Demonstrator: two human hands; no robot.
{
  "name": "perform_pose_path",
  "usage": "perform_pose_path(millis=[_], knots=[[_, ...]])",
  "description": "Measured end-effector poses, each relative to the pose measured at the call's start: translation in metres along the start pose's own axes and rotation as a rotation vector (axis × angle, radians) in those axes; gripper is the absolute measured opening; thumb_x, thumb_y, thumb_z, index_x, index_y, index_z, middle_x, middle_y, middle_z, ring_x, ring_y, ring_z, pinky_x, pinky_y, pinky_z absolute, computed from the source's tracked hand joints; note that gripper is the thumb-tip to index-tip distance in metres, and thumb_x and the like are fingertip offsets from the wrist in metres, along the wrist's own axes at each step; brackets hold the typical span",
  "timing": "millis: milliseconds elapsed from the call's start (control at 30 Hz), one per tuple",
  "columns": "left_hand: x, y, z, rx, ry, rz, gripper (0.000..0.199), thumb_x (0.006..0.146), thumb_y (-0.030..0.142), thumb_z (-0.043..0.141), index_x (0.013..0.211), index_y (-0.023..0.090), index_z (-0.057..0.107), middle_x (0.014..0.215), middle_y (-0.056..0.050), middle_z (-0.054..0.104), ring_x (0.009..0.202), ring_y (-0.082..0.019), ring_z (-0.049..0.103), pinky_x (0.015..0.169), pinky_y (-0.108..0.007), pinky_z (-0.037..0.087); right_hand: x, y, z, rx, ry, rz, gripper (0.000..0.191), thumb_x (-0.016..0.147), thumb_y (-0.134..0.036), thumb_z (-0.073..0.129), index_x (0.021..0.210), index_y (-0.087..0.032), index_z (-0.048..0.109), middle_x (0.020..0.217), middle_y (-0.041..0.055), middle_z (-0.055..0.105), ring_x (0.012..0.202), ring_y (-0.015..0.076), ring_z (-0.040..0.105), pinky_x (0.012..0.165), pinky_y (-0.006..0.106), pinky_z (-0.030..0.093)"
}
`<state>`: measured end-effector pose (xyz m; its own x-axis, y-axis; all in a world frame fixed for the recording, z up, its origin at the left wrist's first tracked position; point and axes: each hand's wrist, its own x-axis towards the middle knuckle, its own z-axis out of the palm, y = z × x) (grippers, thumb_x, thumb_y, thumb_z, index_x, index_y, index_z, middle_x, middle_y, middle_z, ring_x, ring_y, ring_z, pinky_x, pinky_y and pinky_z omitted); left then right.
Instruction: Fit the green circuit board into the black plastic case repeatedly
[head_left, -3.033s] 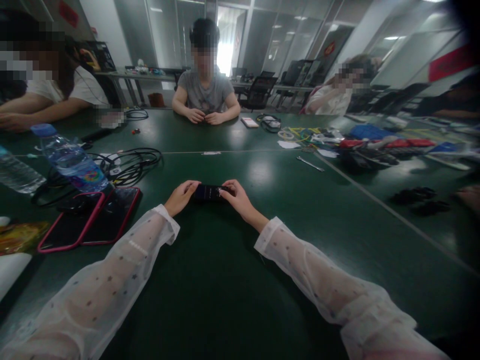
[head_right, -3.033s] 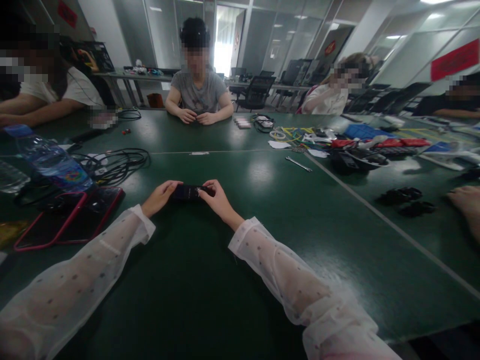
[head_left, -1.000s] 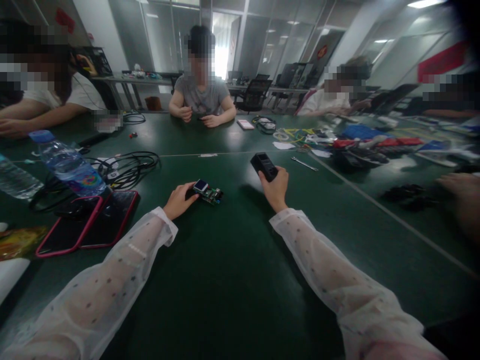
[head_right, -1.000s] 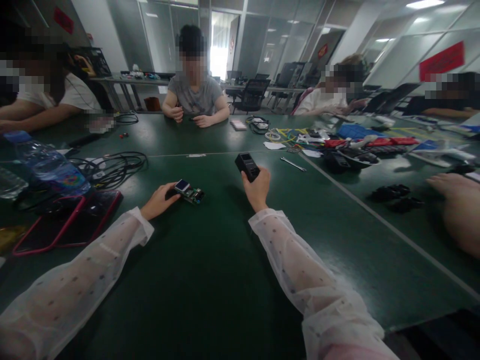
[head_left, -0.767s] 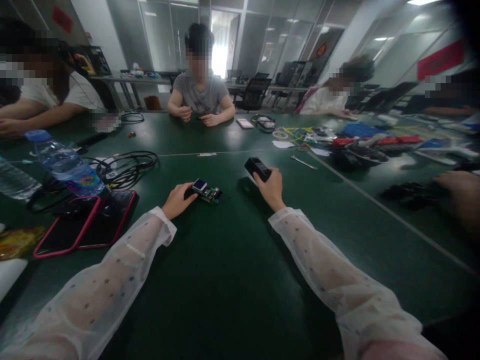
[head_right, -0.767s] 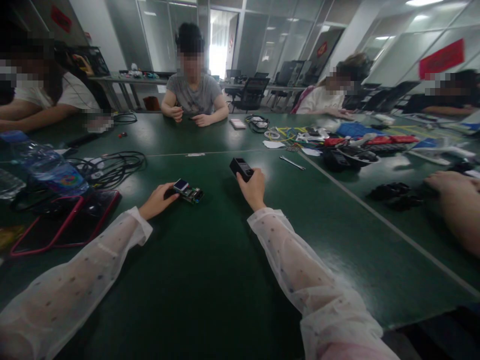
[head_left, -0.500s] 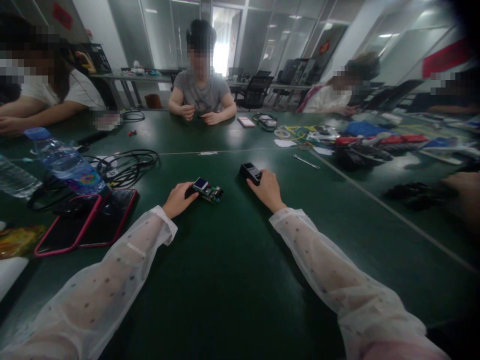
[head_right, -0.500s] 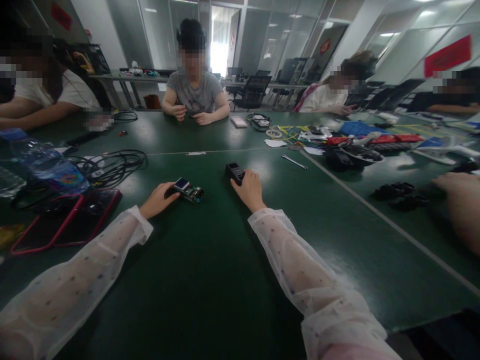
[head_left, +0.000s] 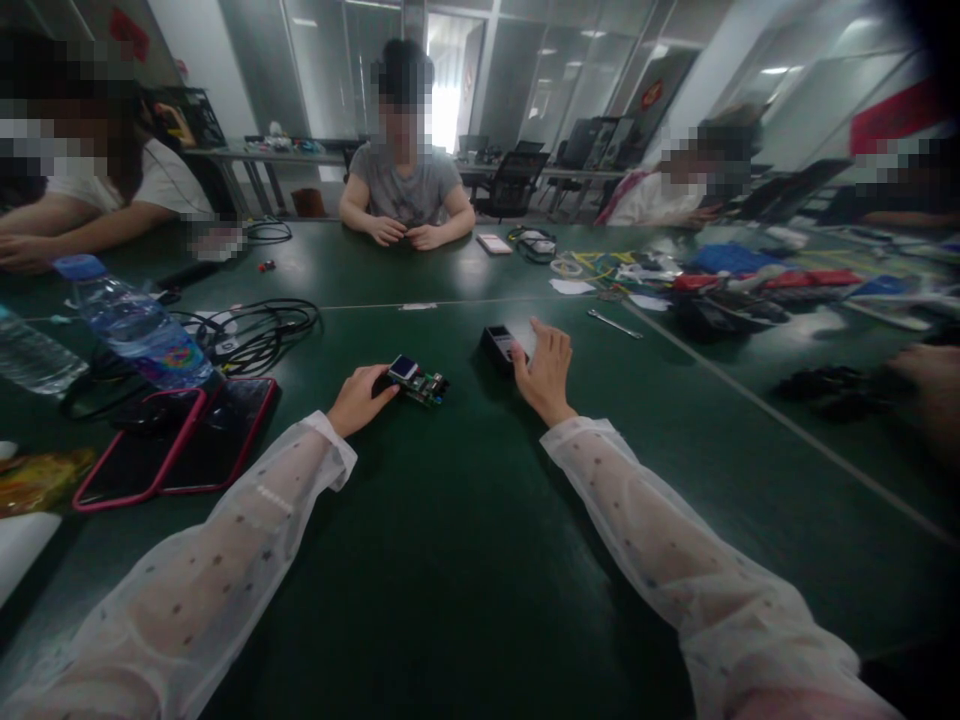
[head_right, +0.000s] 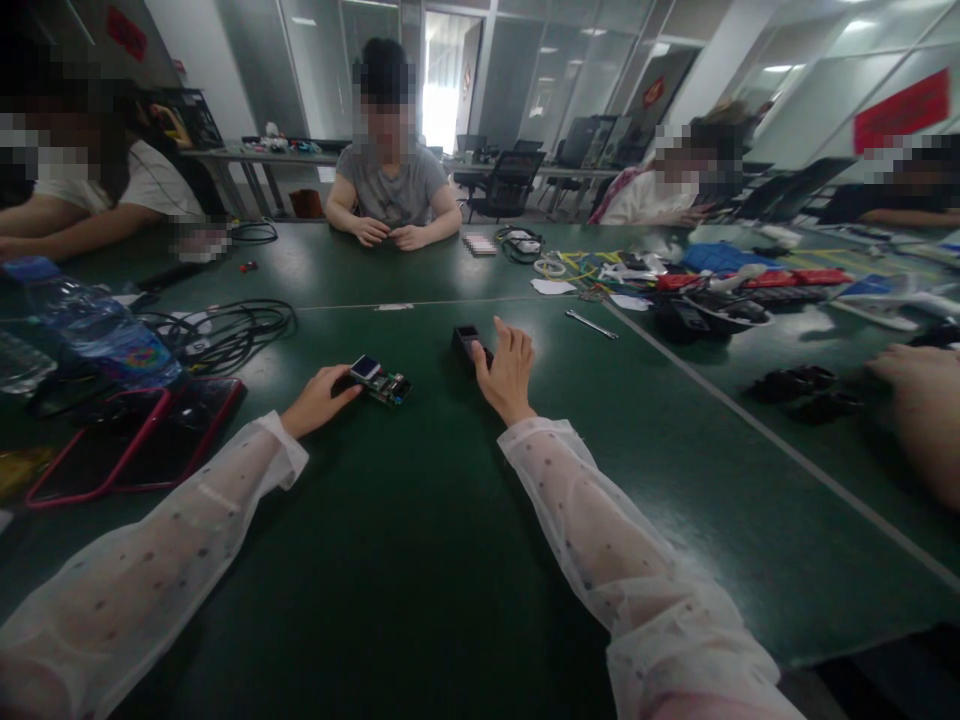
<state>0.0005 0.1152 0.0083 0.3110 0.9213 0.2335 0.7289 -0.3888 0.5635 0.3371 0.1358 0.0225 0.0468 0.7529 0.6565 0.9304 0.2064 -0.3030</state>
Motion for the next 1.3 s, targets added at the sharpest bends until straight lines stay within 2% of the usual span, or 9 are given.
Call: perform_pose_path(millis=[67,133,233,300,567,733,867,1100,1300], knots=[[0.001,-0.001,0.001,0.017,0.007,0.010,0.040,0.091,0.041,0.052,0.125,0.019,0.054,0.126,-0.011,0.061,0.120,-0.028,0.052,0.100,-0.048,0.043,-0.001,-0.003,0.000,-0.014,-0.030,-0.049,0.063,0.095,-0.051,0.038,0.148,-0.020,0.026,0.148,0.0164,0.035,0.139,0.0350,0.027,0.108,0.058,0.027],[0.001,-0.001,0.001,0.026,0.006,0.010,0.040,0.091,0.042,0.051,0.125,0.020,0.054,0.126,-0.011,0.061,0.120,-0.028,0.052,0.099,-0.048,0.044,-0.001,-0.003,0.003,-0.004,-0.138,-0.142,0.064,0.093,-0.048,0.045,0.149,-0.023,0.027,0.153,0.0139,0.030,0.143,0.0350,0.023,0.110,0.059,0.026],[0.000,0.001,0.000,0.023,-0.002,-0.005,0.040,0.091,0.041,0.051,0.125,0.019,0.054,0.127,-0.011,0.060,0.121,-0.028,0.052,0.100,-0.048,0.043,-0.001,-0.001,0.008,0.059,-0.300,-0.233,0.059,0.092,-0.040,0.048,0.147,-0.023,0.034,0.152,0.0124,0.036,0.138,0.0331,0.035,0.110,0.055,0.034],[0.000,0.002,0.000,0.018,-0.006,-0.017,0.041,0.091,0.041,0.051,0.125,0.019,0.054,0.128,-0.011,0.060,0.121,-0.028,0.052,0.101,-0.049,0.043,-0.001,0.001,0.009,0.091,-0.327,-0.229,0.058,0.092,-0.035,0.047,0.147,-0.022,0.035,0.152,0.0119,0.037,0.134,0.0326,0.041,0.107,0.053,0.039],[-0.001,0.003,-0.001,0.019,-0.007,-0.012,0.040,0.092,0.040,0.050,0.124,0.018,0.054,0.128,-0.012,0.060,0.122,-0.028,0.051,0.101,-0.048,0.042,-0.002,-0.001,0.006,0.099,-0.313,-0.221,0.058,0.092,-0.034,0.047,0.147,-0.022,0.036,0.151,0.0124,0.036,0.135,0.0336,0.041,0.107,0.055,0.041],[-0.002,0.008,-0.003,0.014,-0.011,-0.022,0.038,0.092,0.039,0.050,0.123,0.018,0.055,0.128,-0.011,0.059,0.123,-0.028,0.051,0.101,-0.049,0.042,-0.003,0.001,0.010,0.045,-0.294,-0.153,0.061,0.091,-0.042,0.050,0.146,-0.018,0.037,0.150,0.0193,0.033,0.131,0.0387,0.044,0.103,0.058,0.042],[-0.002,0.008,-0.004,0.018,-0.018,-0.026,0.039,0.092,0.039,0.050,0.124,0.017,0.055,0.127,-0.012,0.060,0.122,-0.029,0.051,0.101,-0.050,0.042,-0.004,0.002,0.013,0.031,-0.290,-0.148,0.060,0.090,-0.037,0.050,0.145,-0.016,0.038,0.142,0.0213,0.040,0.124,0.0385,0.051,0.098,0.055,0.048],[0.000,0.002,0.000,0.049,0.004,0.003,0.038,0.092,0.038,0.052,0.123,0.017,0.055,0.126,-0.012,0.061,0.120,-0.029,0.052,0.099,-0.048,0.044,-0.005,0.003,0.011,0.072,-0.287,-0.171,0.057,0.092,-0.033,0.046,0.145,-0.015,0.037,0.144,0.0220,0.039,0.123,0.0381,0.053,0.095,0.055,0.051],[0.000,0.000,0.002,0.030,0.010,0.006,0.038,0.091,0.039,0.052,0.123,0.019,0.056,0.126,-0.010,0.061,0.119,-0.029,0.052,0.099,-0.049,0.044,-0.011,-0.025,0.002,0.269,-0.107,-0.209,0.053,0.094,-0.032,0.048,0.145,-0.023,0.036,0.151,0.0153,0.033,0.137,0.0338,0.039,0.106,0.054,0.043]])
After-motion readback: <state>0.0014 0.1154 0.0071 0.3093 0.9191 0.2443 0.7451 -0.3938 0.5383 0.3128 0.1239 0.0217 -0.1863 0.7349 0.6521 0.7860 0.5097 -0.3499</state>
